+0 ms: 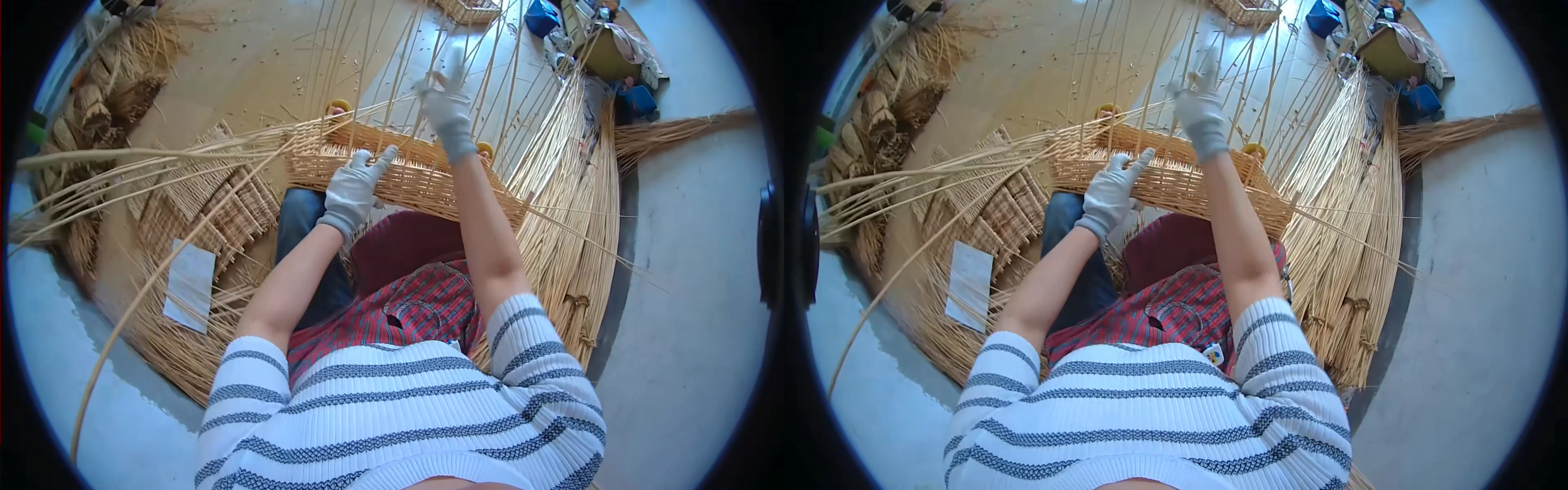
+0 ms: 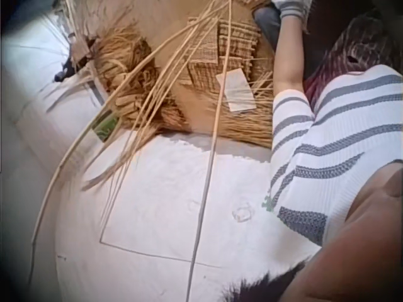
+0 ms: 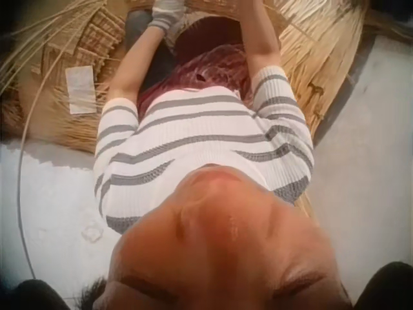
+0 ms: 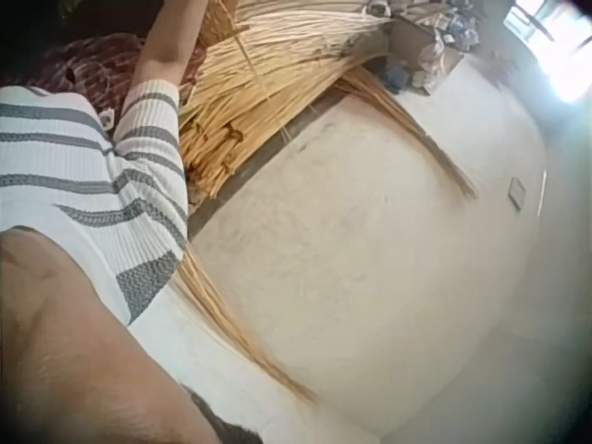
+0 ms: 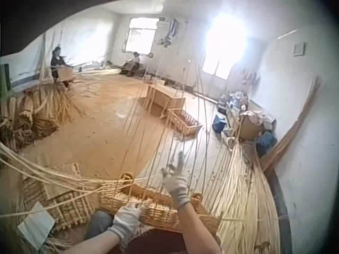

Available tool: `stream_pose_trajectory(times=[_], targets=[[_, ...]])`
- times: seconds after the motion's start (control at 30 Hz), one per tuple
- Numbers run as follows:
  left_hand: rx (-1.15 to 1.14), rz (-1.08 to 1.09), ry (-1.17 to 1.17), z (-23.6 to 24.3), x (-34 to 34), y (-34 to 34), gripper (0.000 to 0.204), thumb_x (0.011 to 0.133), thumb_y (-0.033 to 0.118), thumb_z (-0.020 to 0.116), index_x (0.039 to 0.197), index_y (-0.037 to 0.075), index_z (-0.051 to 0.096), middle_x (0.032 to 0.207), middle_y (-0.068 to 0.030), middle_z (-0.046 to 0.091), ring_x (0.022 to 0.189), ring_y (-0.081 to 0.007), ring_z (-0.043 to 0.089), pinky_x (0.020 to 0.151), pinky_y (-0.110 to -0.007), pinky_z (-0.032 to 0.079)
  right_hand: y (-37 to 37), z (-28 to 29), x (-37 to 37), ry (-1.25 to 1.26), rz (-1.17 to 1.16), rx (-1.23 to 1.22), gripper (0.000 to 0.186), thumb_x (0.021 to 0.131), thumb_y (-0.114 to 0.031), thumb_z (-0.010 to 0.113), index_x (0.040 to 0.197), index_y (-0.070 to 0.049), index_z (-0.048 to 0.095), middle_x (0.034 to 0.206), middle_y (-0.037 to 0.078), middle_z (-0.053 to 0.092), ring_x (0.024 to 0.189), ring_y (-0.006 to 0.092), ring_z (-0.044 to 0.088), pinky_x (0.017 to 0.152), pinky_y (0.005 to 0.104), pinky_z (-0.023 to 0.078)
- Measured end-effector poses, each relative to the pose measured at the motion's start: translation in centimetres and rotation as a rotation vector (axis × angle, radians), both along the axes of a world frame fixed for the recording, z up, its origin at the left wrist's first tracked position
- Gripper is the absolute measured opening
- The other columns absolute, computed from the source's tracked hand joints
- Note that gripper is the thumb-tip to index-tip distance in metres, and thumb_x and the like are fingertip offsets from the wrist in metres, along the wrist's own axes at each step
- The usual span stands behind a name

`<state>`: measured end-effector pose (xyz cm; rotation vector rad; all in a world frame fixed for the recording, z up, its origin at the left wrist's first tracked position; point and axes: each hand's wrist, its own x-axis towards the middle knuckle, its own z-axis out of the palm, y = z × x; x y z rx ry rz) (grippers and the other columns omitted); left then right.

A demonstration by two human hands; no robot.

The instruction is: The recorder is weaving a wicker basket, using a measuring tape and a small hand tool.

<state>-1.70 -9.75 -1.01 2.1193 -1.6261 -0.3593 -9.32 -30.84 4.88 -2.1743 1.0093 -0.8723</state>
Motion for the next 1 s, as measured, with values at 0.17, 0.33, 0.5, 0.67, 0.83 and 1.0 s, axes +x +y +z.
stream_pose_trajectory(times=[0.17,0.33,0.5,0.67,0.83,1.0], targets=[[0.091,-0.013,-0.138,1.2,0.1,0.2,0.089,0.062,0.017,0.086,0.141,0.034,0.049,0.122,-0.0137,0.051,0.101,-0.0324,0.062,0.087,-0.044,0.052,8.5,-5.9,-13.2,-0.81,-0.168,0.68,0.029,0.106,-0.024,0.041,0.133,-0.015,0.041,0.091,0.008,0.07,0.082,0.0206,0.071,0.047,0.0284,0.048],[-0.271,-0.274,-0.233,3.4,-3.8,-2.0,0.088,0.071,0.024,0.079,0.149,0.031,0.038,0.145,-0.0151,0.042,0.113,-0.0327,0.058,0.097,-0.042,0.047,6.4,-8.1,-18.7,-0.594,-0.261,0.633,0.015,0.098,-0.019,0.061,0.11,-0.012,0.056,0.094,0.01,0.072,0.082,0.0213,0.072,0.048,0.0247,0.051],[0.103,-0.128,-0.143,-1.1,-7.9,-4.4,0.118,0.061,0.01,0.086,0.155,0.031,0.018,0.141,-0.0206,0.039,0.104,-0.0369,0.063,0.085,-0.043,0.054,1.5,-2.6,-12.3,-0.07,-0.1,-0.015,0.043,0.091,-0.007,0.062,0.133,-0.011,0.051,0.138,0.021,0.048,0.112,0.0324,0.062,0.082,0.0373,0.056],[0.075,-0.118,-0.212,-1.2,-7.9,-4.6,0.112,0.062,0.015,0.087,0.154,0.029,0.025,0.127,-0.0161,0.045,0.094,-0.0345,0.063,0.081,-0.045,0.054,-1.7,-0.1,-9.9,-0.274,-0.17,-0.077,0.072,0.089,-0.002,0.056,0.154,-0.016,0.028,0.154,0.016,0.035,0.108,0.0313,0.064,0.085,0.0345,0.054],[0.066,-0.167,-0.295,1.2,-8.1,-4.3,0.072,0.076,0.011,0.073,0.141,0.025,0.045,0.116,-0.0158,0.049,0.097,-0.0312,0.062,0.078,-0.042,0.053,6.5,-5.5,-24.2,-0.962,-0.324,0.838,0.019,0.1,-0.009,0.053,0.119,-0.009,0.054,0.089,0.003,0.07,0.077,0.0138,0.068,0.049,0.025,0.049],[-0.131,-0.354,-0.024,3.0,-12.5,-7.6,0.091,0.072,0.034,0.082,0.15,0.023,0.036,0.135,-0.0162,0.048,0.112,-0.0339,0.058,0.092,-0.046,0.05,5.0,-3.3,-24.3,-0.61,-0.476,0.544,0.019,0.098,-0.013,0.058,0.117,-0.012,0.058,0.105,0.009,0.069,0.081,0.0104,0.067,0.048,0.0191,0.043]])
